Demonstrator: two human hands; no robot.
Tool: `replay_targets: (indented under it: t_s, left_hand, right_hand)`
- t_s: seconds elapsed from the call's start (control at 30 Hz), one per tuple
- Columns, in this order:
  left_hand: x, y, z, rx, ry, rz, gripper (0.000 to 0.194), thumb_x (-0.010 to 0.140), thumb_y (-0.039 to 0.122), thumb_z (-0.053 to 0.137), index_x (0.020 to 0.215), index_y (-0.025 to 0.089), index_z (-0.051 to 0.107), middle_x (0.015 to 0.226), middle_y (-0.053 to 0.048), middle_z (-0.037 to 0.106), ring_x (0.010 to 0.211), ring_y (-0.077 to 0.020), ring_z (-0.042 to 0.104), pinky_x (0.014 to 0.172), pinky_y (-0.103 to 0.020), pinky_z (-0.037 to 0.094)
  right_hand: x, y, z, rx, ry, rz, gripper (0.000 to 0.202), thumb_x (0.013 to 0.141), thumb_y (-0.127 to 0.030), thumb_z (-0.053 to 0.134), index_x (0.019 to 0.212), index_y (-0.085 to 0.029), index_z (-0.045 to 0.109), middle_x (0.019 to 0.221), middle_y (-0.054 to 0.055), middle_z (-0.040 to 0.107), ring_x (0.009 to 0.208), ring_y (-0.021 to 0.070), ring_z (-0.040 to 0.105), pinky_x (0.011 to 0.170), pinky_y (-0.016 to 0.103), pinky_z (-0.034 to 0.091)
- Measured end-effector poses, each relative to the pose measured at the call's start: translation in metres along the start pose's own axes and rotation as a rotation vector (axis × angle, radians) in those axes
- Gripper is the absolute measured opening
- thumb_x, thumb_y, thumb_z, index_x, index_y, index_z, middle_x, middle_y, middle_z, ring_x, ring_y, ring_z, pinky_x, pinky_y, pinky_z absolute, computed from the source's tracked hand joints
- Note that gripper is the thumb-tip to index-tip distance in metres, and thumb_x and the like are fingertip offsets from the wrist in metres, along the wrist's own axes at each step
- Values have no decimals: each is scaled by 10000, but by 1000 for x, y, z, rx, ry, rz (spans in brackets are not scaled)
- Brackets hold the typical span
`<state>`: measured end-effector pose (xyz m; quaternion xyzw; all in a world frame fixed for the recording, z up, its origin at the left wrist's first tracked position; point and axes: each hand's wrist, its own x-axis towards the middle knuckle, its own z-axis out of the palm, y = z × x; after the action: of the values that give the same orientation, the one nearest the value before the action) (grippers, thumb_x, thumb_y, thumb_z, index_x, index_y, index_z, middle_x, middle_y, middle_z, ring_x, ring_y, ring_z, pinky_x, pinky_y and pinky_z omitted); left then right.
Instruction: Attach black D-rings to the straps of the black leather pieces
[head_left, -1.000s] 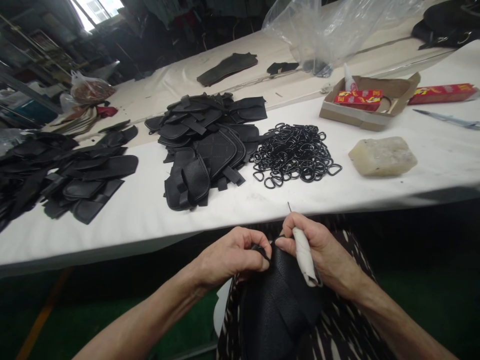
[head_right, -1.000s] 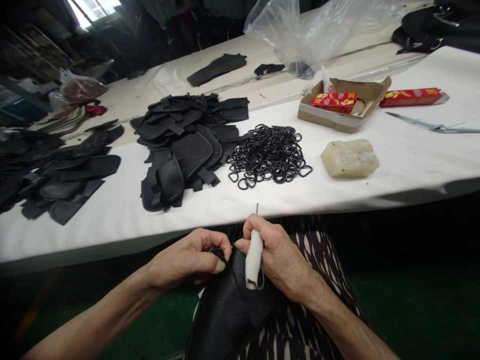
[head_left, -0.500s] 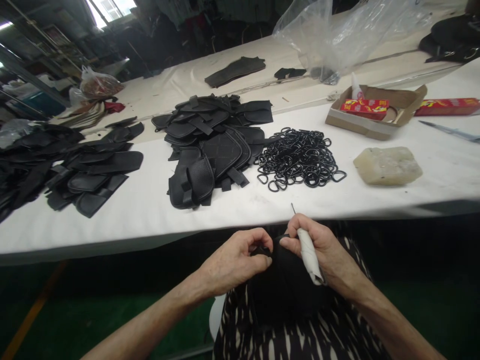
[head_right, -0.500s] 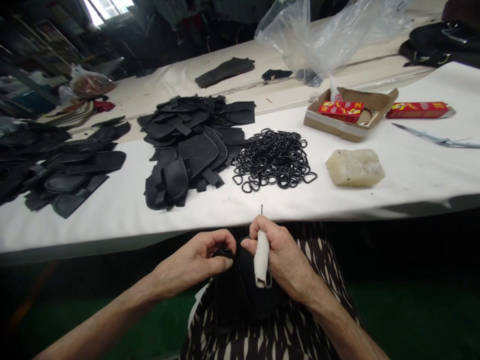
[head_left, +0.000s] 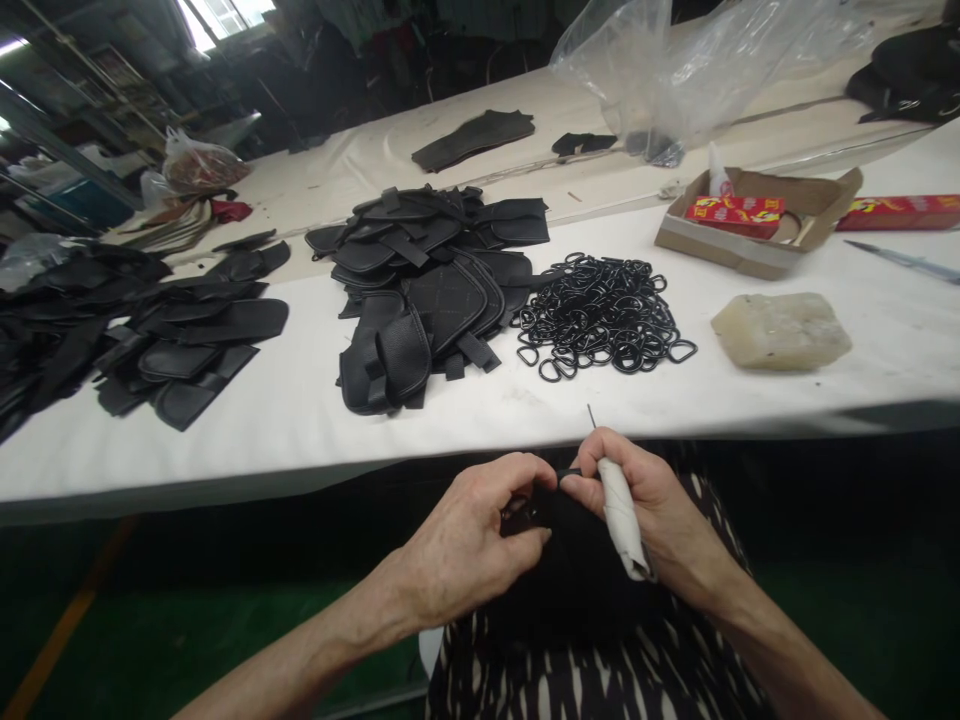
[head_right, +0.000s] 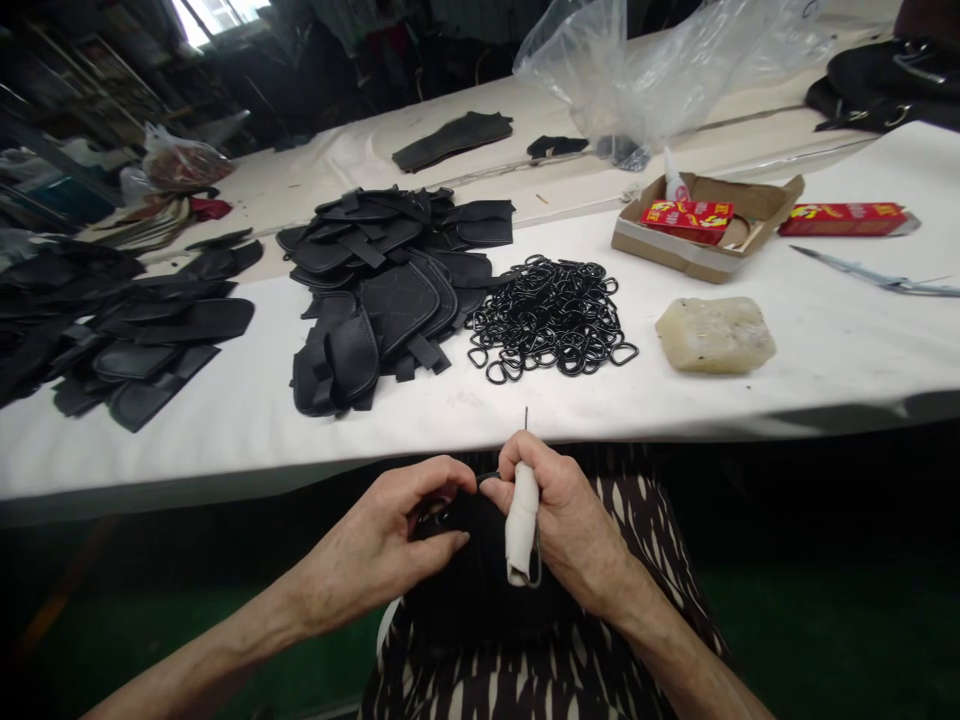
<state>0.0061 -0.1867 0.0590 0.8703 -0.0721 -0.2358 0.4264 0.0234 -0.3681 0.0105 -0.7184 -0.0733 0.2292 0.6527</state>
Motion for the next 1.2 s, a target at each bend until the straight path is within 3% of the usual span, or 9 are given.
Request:
replay_targets:
  t_s: [0.17,0.43,0.6,0.7,1.0,1.2]
  left_hand:
    - [0,-5,-4,-42,31,-56,124,680,137,628,728,192,529,728,49,505,675,-104,432,568,-204,353]
    - [3,-6,-11,-205,-119,-123,182,662,109,625,822,194,641,743,43,482,655,-91,429,561,-194,365]
    - [3,-5,-8,-112,-18,-18,117,702,123,600,791,187,642,804,24,555,642,-87,466,565,-194,371]
    - [2,-3,-6,-46,0,15,119,746,122,546,808,181,629,729,35,563,589,-77,462,544,-187,361]
    - [4,8,-18,136,-232,70,188,749,136,557,899,207,647,763,39,591,652,-98,512,623,-194,387]
    - [7,9,-22,158,-260,81,153,760,125,547,853,185,653,715,35,563,650,-97,517,617,-178,388]
  right_hand:
    - [-1,-1,1,-36,44,-17,204,827,-328,567,722,-207,441,567,-85,338,512,75,289,441,187,256]
    - [0,0,0,113,4,44,247,810,-375,592,728,-209,429,568,-85,347,500,70,281,425,182,245]
    - [0,2,0,144,0,45,268,804,-388,609,728,-208,426,570,-84,344,505,69,275,421,180,243]
    - [0,2,0,151,-7,42,263,808,-390,606,733,-208,430,572,-83,349,503,70,280,418,182,243]
    - [0,2,1,133,-14,28,257,809,-381,602,734,-207,428,568,-86,337,504,71,283,423,183,247]
    - [0,-1,3,115,22,42,249,802,-372,601,721,-204,435,561,-83,340,500,73,291,422,183,253]
